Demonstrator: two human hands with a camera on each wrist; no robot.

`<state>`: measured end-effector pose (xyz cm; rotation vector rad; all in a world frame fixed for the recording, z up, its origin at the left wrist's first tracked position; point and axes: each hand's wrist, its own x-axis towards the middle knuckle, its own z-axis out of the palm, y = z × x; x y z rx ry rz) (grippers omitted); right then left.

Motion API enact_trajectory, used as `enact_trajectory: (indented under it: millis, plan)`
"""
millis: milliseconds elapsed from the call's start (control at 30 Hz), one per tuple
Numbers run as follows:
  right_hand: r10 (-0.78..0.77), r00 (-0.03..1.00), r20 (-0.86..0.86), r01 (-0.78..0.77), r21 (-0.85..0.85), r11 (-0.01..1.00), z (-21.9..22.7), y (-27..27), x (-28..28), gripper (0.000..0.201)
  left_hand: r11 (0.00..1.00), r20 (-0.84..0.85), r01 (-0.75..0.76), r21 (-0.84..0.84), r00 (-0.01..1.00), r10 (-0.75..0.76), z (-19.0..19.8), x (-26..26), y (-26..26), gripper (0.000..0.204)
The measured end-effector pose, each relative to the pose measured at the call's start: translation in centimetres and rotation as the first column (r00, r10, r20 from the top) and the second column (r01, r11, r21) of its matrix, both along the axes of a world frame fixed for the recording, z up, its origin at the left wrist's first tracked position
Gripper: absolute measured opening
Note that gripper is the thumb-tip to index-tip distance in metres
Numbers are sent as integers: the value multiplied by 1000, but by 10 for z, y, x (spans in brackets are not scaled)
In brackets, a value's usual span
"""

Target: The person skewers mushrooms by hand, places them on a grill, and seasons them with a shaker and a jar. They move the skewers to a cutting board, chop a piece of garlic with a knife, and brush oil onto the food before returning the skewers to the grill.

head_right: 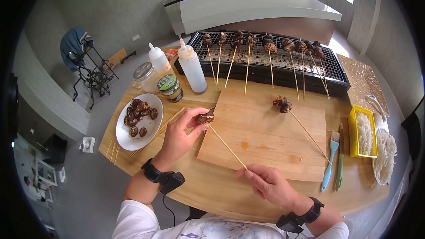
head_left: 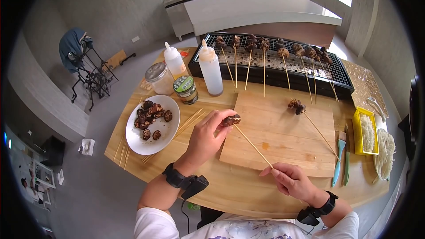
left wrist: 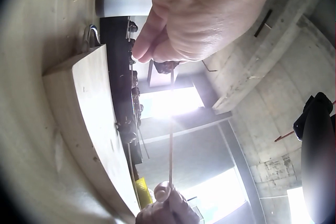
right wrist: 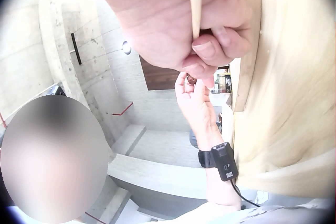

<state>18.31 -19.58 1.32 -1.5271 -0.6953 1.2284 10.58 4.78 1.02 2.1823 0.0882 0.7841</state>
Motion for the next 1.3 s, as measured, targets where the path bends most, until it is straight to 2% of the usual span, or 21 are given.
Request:
enact_trajectory:
  millis: [67,167,433,633,733,800,1000,1067,1167,1300]
  plan:
    - [1,1000,1,-1,1,1000,0,0,0,31,996,24,-22,90,999,20,1,0,-1,34]
    - [-1,1000,1,1,6,1000,0,0,-1,31,992,40,-31,126,999,26,2,-1,-1,35]
    - [-9,1000,-6,9,15,1000,0,-1,-1,31,990,55,-33,139,998,25,1,0,-1,35]
    - [-41,998,56,38,44,998,2,-2,-2,32,986,47,-6,166,999,-2,1,-1,1,39]
    - [-32,994,101,32,-4,999,-2,-3,-2,30,984,50,-3,179,999,-6,1,-1,2,40]
    - [-171,981,90,158,133,978,-15,-4,-5,30,982,53,-2,190,999,-8,0,-1,2,40]
    - [-178,979,101,160,168,973,-9,-5,-2,31,973,58,18,229,998,-33,6,-3,-3,38]
    - [-178,980,87,161,171,972,-10,-5,-1,31,988,41,77,136,996,-83,8,-5,-5,37]
    - [-175,981,82,157,185,970,-12,-5,-1,31,988,23,114,101,993,-117,12,-6,-4,34]
    - [-189,977,100,164,214,963,-16,-5,-2,31,979,13,129,157,991,-133,9,-5,-1,30]
